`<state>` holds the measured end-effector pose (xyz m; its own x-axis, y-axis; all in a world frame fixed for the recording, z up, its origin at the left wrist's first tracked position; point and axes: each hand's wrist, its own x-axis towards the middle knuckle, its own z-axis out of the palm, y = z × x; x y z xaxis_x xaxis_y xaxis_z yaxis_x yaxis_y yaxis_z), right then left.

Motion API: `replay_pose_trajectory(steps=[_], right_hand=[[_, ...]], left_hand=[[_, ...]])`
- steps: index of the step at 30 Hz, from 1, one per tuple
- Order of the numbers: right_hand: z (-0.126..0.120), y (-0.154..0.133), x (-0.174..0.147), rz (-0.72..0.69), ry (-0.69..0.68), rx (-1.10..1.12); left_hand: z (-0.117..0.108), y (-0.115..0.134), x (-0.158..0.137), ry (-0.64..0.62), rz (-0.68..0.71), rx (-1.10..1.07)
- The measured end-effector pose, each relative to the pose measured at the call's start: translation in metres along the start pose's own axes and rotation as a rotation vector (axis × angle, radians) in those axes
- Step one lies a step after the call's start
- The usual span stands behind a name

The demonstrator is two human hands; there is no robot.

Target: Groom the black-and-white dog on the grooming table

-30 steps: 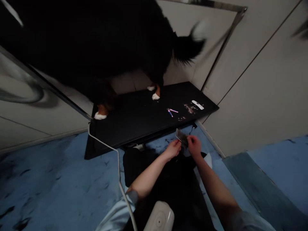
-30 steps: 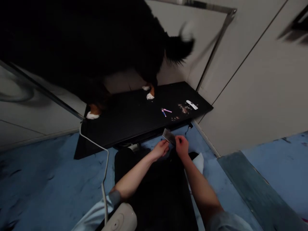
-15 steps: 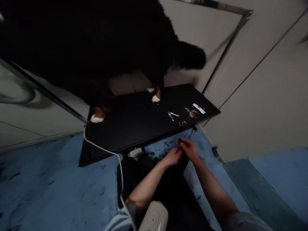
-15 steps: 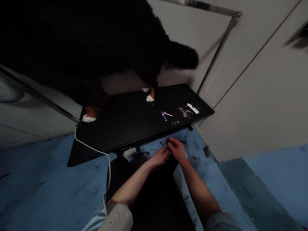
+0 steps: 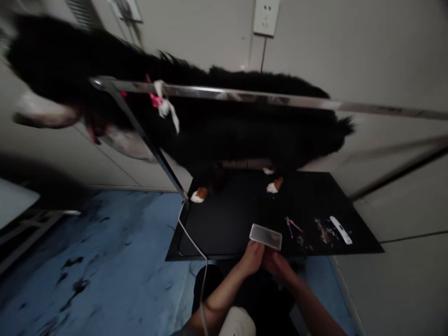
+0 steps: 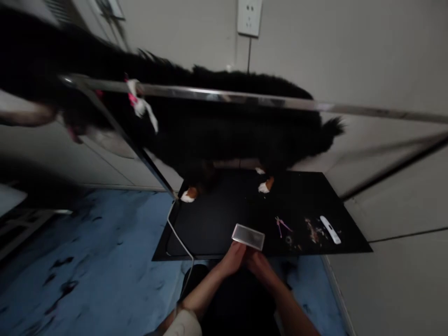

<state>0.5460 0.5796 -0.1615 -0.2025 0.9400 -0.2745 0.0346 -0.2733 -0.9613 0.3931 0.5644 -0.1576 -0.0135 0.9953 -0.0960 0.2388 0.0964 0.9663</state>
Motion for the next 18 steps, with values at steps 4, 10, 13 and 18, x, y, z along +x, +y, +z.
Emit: replay_pose_trajectory(steps=[4, 10, 13, 18], right_hand=[[0.073, -0.036, -0.029, 0.067, -0.132, -0.097], [0.139, -0.185, 0.043, -0.307, -0.284, -0.899], [0.201, -0.282, 0.119, -0.648, -0.354, -1.473], [0.169, -0.359, 0.184, -0.512, -0.060, -1.750]], left_hand=[[-0.052, 0.062, -0.038, -0.041, 0.040, 0.249], [-0.164, 0.113, -0.059, 0.168, -0.180, 0.336], [-0.211, 0.111, -0.044, 0.530, -0.234, 0.270], [-0.267, 0.125, 0.019, 0.747, 0.081, 0.200]])
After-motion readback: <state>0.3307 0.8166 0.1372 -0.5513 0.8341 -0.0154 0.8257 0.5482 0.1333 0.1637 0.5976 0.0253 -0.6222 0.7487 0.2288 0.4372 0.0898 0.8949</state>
